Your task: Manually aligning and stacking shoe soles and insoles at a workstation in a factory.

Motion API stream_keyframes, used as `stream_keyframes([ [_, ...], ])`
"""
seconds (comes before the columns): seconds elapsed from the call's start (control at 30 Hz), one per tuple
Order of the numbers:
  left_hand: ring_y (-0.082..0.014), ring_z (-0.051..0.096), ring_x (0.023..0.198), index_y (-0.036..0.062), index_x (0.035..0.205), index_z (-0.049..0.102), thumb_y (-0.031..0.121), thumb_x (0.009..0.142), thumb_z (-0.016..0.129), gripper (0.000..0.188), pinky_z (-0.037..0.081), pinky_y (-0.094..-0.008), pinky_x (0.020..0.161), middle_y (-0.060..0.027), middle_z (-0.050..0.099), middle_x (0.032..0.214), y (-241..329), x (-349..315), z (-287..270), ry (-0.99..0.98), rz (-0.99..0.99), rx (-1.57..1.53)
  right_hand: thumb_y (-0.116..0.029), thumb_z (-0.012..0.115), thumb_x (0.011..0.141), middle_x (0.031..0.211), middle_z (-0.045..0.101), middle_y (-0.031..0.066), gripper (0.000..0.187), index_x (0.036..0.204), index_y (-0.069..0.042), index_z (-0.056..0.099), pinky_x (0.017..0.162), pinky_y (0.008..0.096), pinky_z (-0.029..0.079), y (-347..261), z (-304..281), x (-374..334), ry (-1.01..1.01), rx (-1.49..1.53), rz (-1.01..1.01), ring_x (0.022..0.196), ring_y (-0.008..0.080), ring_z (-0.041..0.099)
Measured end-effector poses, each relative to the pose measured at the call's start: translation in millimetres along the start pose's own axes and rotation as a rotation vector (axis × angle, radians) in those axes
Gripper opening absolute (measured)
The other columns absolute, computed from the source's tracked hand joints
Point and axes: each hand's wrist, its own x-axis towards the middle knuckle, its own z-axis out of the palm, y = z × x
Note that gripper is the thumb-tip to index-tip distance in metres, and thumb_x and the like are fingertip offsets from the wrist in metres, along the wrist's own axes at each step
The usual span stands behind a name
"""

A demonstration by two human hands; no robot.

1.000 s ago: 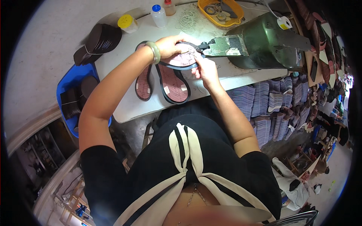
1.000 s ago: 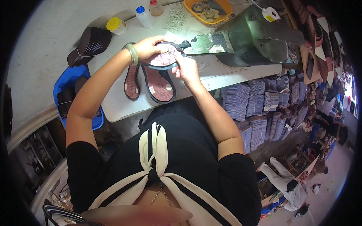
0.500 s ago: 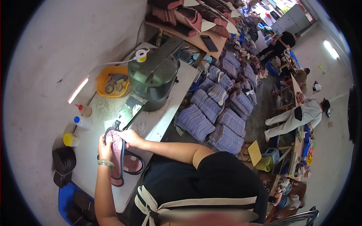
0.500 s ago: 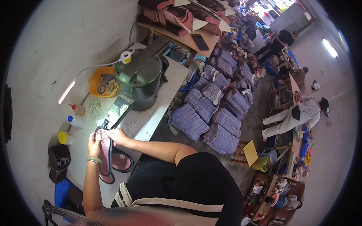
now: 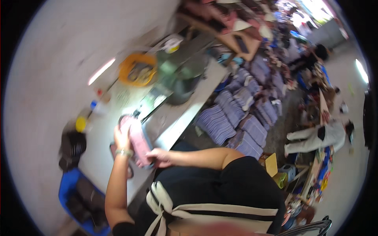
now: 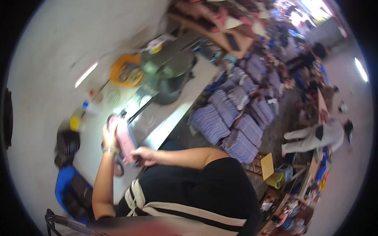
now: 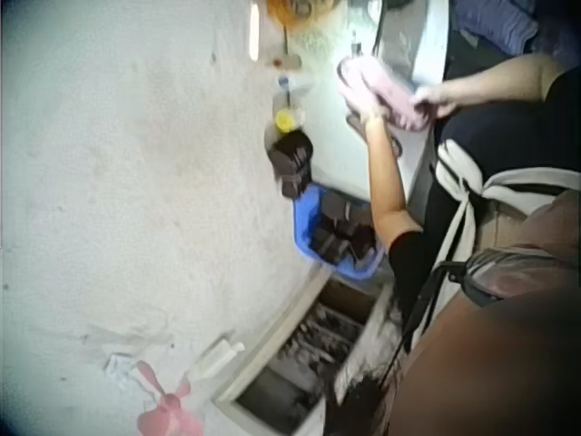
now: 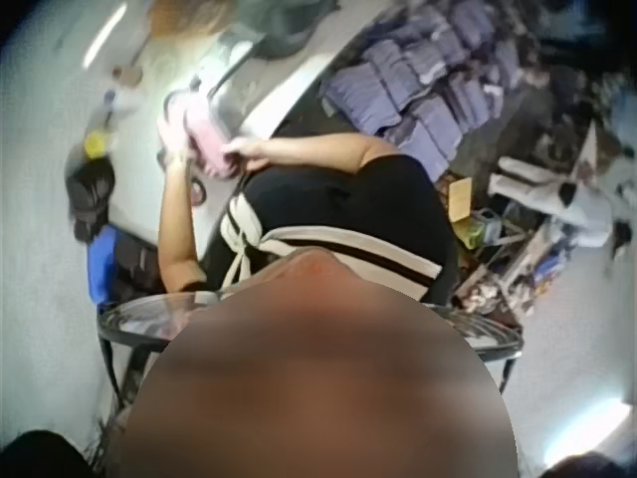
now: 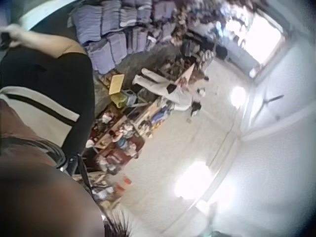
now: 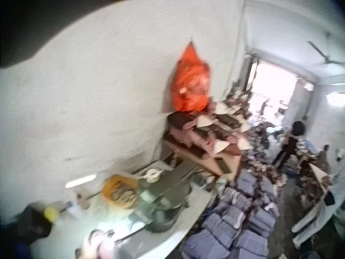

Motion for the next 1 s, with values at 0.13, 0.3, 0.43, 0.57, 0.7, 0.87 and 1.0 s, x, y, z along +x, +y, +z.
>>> stream_keyframes([
  [0.13,-0.0348,0.062,0.091,-0.0039,0.109,0.053,0.044,0.08,0.067,0.058,0.048,-0.041,0.079,-0.0245,0.063,0.099,2.0,6.2,15.5,0.128,0.087,0.006,-0.014,0.057,0.086,0.096,0.064,0.0122,0.035,0.117,0.002,0.054,0.079,0.0342,0.05,-14.8,5.6,-22.3,0.069,0.101,0.012,0.083,0.02,0.064],
  [0.3,-0.042,0.061,0.087,0.0022,0.103,0.05,0.048,0.078,0.067,0.055,0.047,-0.046,0.077,-0.0248,0.063,0.092,19.7,10.2,23.3,0.224,-0.086,0.023,-0.014,0.05,0.089,0.079,0.052,0.0026,0.029,0.112,0.002,0.054,0.071,0.0277,0.044,-26.4,23.1,-36.6,0.116,0.097,-0.09,0.072,0.0142,0.05],
  [0.43,-0.0447,0.059,0.095,-0.0013,0.108,0.047,0.05,0.078,0.066,0.063,0.046,-0.0461,0.084,-0.0292,0.061,0.1,30.7,11.8,23.3,0.318,-0.224,0.024,-0.018,0.045,0.093,0.072,0.048,0.0029,0.024,0.098,0.003,0.054,0.064,0.0263,0.042,-31.8,35.4,-34.2,0.279,0.034,-0.224,0.067,0.014,0.048],
  [0.57,-0.0433,0.056,0.105,-0.0093,0.116,0.043,0.048,0.079,0.066,0.072,0.043,-0.0436,0.092,-0.0332,0.056,0.111,33.3,16.9,25.6,0.418,-0.322,-0.072,-0.026,0.048,0.092,0.066,0.056,0.0018,0.03,0.084,0.0,0.061,0.056,0.0235,0.045,-46.3,37.3,-27.9,0.532,-0.305,-0.309,0.056,0.0112,0.053],
  [0.7,-0.0416,0.047,0.118,-0.0106,0.129,0.034,0.045,0.081,0.064,0.079,0.037,-0.0422,0.101,-0.0327,0.047,0.125,43.7,24.3,22.7,0.387,-0.339,-0.239,-0.029,0.05,0.091,0.065,0.057,0.0005,0.033,0.085,0.001,0.063,0.053,0.0221,0.043,-63.0,33.7,-15.6,0.555,-0.404,-0.32,0.053,0.0095,0.053],
  [0.87,-0.0352,0.021,0.138,0.0006,0.135,0.039,0.045,0.078,0.066,0.077,0.019,-0.0496,0.111,-0.0227,0.037,0.14,19.7,59.9,-0.2,0.279,0.326,0.415,-0.029,0.047,0.094,0.066,0.057,-0.0006,0.033,0.09,-0.001,0.063,0.051,0.02,0.04,-70.1,36.6,9.2,0.536,-0.386,-0.274,0.052,0.0083,0.05],
  [1.0,-0.0299,0.045,0.115,0.0185,0.112,0.065,0.042,0.078,0.067,0.041,0.033,-0.0398,0.1,-0.0069,0.056,0.116,57.6,85.9,-33.8,-0.583,0.88,0.604,-0.032,0.046,0.096,0.067,0.058,-0.0009,0.036,0.092,0.0,0.063,0.05,0.0192,0.04,-70.4,25.8,32.6,0.507,-0.417,-0.351,0.053,0.0074,0.051],
])
